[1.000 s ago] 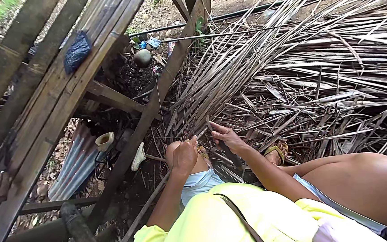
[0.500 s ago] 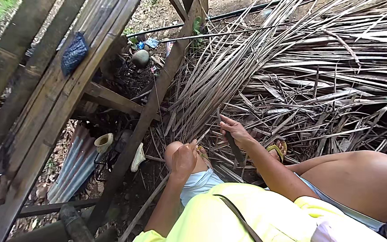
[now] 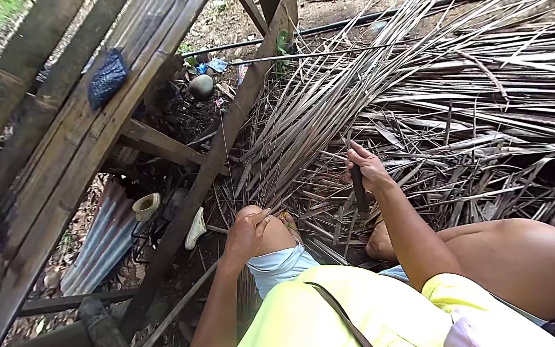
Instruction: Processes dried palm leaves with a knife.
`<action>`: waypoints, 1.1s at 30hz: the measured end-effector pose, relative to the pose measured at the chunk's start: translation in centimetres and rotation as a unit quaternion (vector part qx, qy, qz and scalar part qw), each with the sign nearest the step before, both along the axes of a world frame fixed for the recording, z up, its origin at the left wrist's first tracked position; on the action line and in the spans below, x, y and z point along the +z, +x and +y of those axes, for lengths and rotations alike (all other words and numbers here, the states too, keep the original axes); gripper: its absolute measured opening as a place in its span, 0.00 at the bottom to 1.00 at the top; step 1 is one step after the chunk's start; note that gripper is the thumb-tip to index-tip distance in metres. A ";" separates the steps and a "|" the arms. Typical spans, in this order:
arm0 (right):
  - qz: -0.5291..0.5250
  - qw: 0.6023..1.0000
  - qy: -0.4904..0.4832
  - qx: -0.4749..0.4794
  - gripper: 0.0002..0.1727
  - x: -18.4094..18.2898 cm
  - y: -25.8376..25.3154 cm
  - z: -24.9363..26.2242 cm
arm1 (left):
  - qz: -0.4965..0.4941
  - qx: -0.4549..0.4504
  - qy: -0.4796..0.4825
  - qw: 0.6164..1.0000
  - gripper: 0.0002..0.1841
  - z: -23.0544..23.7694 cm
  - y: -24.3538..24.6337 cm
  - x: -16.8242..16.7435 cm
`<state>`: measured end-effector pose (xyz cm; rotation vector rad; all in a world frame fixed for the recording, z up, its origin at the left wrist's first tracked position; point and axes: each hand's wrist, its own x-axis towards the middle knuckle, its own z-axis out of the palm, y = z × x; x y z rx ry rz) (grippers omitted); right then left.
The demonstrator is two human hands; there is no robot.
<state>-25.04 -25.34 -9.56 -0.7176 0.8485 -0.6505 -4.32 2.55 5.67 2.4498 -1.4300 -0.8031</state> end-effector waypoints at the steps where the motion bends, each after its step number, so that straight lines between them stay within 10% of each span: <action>1: -0.002 1.000 -0.003 -0.009 0.25 0.0 -0.3 -0.5 | 0.015 0.001 -0.007 1.000 0.18 0.3 0.4 0.1; 13: -0.007 0.983 -0.069 -0.168 0.20 0.6 -6.4 -6.0 | 0.053 0.070 -0.048 0.995 0.14 2.4 6.0 1.4; 22: -0.134 0.953 -0.033 0.271 0.28 4.4 3.3 8.5 | 0.115 -0.041 -0.058 0.991 0.17 -6.9 1.4 -2.1; 33: -0.129 0.987 -0.030 0.095 0.21 5.3 2.0 4.2 | 0.139 0.047 0.030 0.989 0.13 -3.4 3.6 -2.5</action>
